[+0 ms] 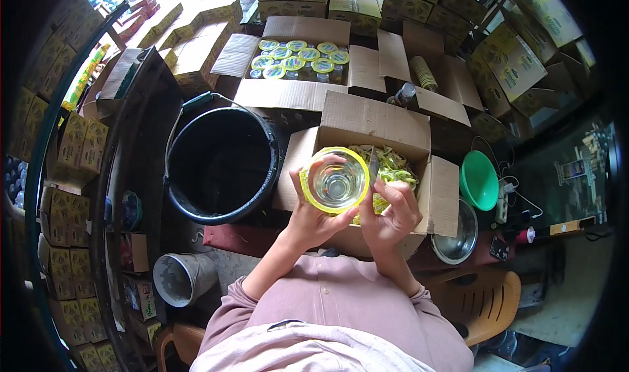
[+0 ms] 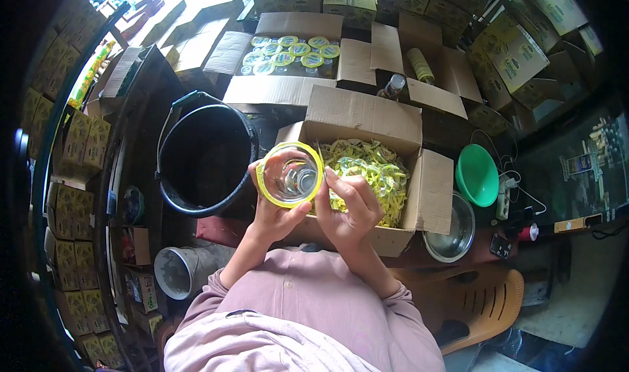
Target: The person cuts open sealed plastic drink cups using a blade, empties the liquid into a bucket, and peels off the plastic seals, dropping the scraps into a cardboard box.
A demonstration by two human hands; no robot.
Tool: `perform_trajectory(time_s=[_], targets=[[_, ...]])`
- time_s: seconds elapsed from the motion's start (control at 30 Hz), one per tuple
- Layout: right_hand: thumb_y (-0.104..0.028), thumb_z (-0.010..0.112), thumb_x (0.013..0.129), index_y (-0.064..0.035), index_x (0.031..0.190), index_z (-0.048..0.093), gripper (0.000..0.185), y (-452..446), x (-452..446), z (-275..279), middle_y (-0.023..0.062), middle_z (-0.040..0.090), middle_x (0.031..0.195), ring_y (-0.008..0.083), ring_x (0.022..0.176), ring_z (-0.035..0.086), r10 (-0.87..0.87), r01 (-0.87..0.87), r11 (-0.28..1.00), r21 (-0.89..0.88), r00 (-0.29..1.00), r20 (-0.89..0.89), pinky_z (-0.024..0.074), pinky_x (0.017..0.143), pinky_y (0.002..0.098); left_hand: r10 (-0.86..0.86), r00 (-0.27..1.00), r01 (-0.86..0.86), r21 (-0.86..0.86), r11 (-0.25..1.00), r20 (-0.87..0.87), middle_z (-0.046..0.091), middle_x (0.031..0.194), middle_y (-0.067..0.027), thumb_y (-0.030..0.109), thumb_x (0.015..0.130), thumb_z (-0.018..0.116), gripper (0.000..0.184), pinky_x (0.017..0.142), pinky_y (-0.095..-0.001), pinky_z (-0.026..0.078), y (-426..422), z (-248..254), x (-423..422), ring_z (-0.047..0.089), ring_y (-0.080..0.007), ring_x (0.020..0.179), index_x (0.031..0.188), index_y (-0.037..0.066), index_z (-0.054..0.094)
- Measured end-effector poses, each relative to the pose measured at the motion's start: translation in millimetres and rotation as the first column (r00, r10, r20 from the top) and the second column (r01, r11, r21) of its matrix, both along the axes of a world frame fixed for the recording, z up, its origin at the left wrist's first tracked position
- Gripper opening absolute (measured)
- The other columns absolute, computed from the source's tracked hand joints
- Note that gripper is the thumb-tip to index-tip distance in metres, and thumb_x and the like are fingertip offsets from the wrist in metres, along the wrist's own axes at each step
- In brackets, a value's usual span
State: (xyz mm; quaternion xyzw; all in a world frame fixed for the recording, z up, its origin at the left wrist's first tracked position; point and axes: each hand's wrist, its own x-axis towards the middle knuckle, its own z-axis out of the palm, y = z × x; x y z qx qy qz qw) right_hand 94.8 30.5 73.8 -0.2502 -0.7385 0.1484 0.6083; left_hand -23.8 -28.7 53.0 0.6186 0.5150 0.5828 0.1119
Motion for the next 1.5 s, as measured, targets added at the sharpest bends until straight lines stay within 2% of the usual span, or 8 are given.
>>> perform_trajectory(time_s=[0.03, 0.27, 0.37, 0.47, 0.6, 0.9, 1.2, 1.5], targets=[[0.006, 0.069, 0.063, -0.0032, 0.087, 0.065, 0.026, 2, 1, 0, 0.0064, 0.058, 0.067, 0.0151, 0.057, 0.056, -0.012, 0.012, 1.000, -0.008, 1.000, 0.009, 0.0458, 0.053, 0.0249, 0.025, 0.993, -0.029, -0.031, 0.999, -0.120, 0.038, 0.117, -0.0164, 0.023, 0.073, 0.069, 0.078, 0.096, -0.0377, 0.032, -1, 4, -1, 0.043, -0.0270, 0.111, 0.126, 0.000, 0.016], [0.007, 0.068, 0.063, -0.0026, 0.085, 0.066, 0.024, 17, 6, -2, 0.0060, 0.059, 0.068, 0.0141, 0.060, 0.058, 0.113, -0.115, 0.986, -0.121, 0.993, -0.018, 0.0450, 0.055, 0.0239, -0.135, 0.991, 0.136, -0.055, 0.989, 0.018, 0.039, 0.115, -0.0173, 0.024, 0.070, 0.071, 0.078, 0.093, -0.0353, 0.037, 0, -8, -3, 0.043, -0.0275, 0.110, 0.124, -0.002, 0.020], [0.007, 0.068, 0.064, -0.0008, 0.081, 0.064, 0.019, 15, 8, -2, 0.0061, 0.059, 0.069, 0.0141, 0.061, 0.058, 0.093, -0.104, 0.979, -0.173, 0.993, -0.074, 0.0447, 0.054, 0.0235, -0.310, 0.881, 0.323, 0.023, 0.946, 0.357, 0.039, 0.116, -0.0173, 0.020, 0.072, 0.068, 0.074, 0.095, -0.0366, 0.036, 6, -9, -3, 0.042, -0.0277, 0.112, 0.125, 0.000, 0.022], [0.005, 0.068, 0.065, 0.0001, 0.078, 0.061, 0.016, 8, 13, 0, 0.0069, 0.060, 0.069, 0.0147, 0.062, 0.058, 0.068, -0.081, 0.976, -0.202, 0.995, -0.070, 0.0446, 0.055, 0.0234, -0.373, 0.699, 0.364, 0.145, 0.920, 0.610, 0.038, 0.119, -0.0171, 0.015, 0.074, 0.064, 0.067, 0.097, -0.0383, 0.035, 7, -10, 2, 0.041, -0.0272, 0.114, 0.126, 0.003, 0.023], [0.005, 0.068, 0.065, -0.0019, 0.078, 0.061, 0.017, -4, 12, 9, 0.0070, 0.059, 0.068, 0.0148, 0.060, 0.059, 0.052, -0.048, 0.993, -0.112, 0.998, 0.029, 0.0468, 0.054, 0.0245, -0.394, 0.719, 0.382, 0.148, 0.912, 0.573, 0.037, 0.122, -0.0176, 0.011, 0.078, 0.060, 0.066, 0.098, -0.0395, 0.033, 7, -14, -1, 0.039, -0.0266, 0.117, 0.130, 0.006, 0.020], [0.004, 0.069, 0.064, -0.0031, 0.084, 0.065, 0.022, -3, 10, 2, 0.0063, 0.059, 0.068, 0.0130, 0.057, 0.058, 0.009, -0.007, 0.998, -0.055, 0.999, 0.041, 0.0471, 0.052, 0.0239, -0.364, 0.833, 0.367, 0.077, 0.927, 0.416, 0.037, 0.121, -0.0176, 0.009, 0.075, 0.064, 0.076, 0.097, -0.0373, 0.034, 8, -14, -4, 0.042, -0.0267, 0.114, 0.131, 0.007, 0.014], [0.005, 0.070, 0.063, -0.0042, 0.087, 0.066, 0.026, 1, 9, 7, 0.0051, 0.056, 0.065, 0.0141, 0.055, 0.055, -0.033, 0.033, 0.999, 0.008, 0.997, 0.075, 0.0455, 0.052, 0.0251, -0.265, 0.942, 0.272, -0.004, 0.962, 0.204, 0.039, 0.119, -0.0162, 0.015, 0.073, 0.068, 0.077, 0.097, -0.0340, 0.033, 6, -9, -8, 0.045, -0.0242, 0.111, 0.127, -0.001, 0.017], [0.006, 0.069, 0.062, -0.0052, 0.088, 0.066, 0.028, 3, 7, 6, 0.0047, 0.056, 0.066, 0.0144, 0.056, 0.055, -0.025, 0.024, 1.000, 0.015, 0.996, 0.090, 0.0453, 0.052, 0.0253, -0.223, 0.959, 0.241, -0.089, 0.967, 0.175, 0.037, 0.116, -0.0141, 0.021, 0.071, 0.070, 0.079, 0.095, -0.0330, 0.035, 2, -7, -13, 0.046, -0.0247, 0.108, 0.127, -0.002, 0.019]])
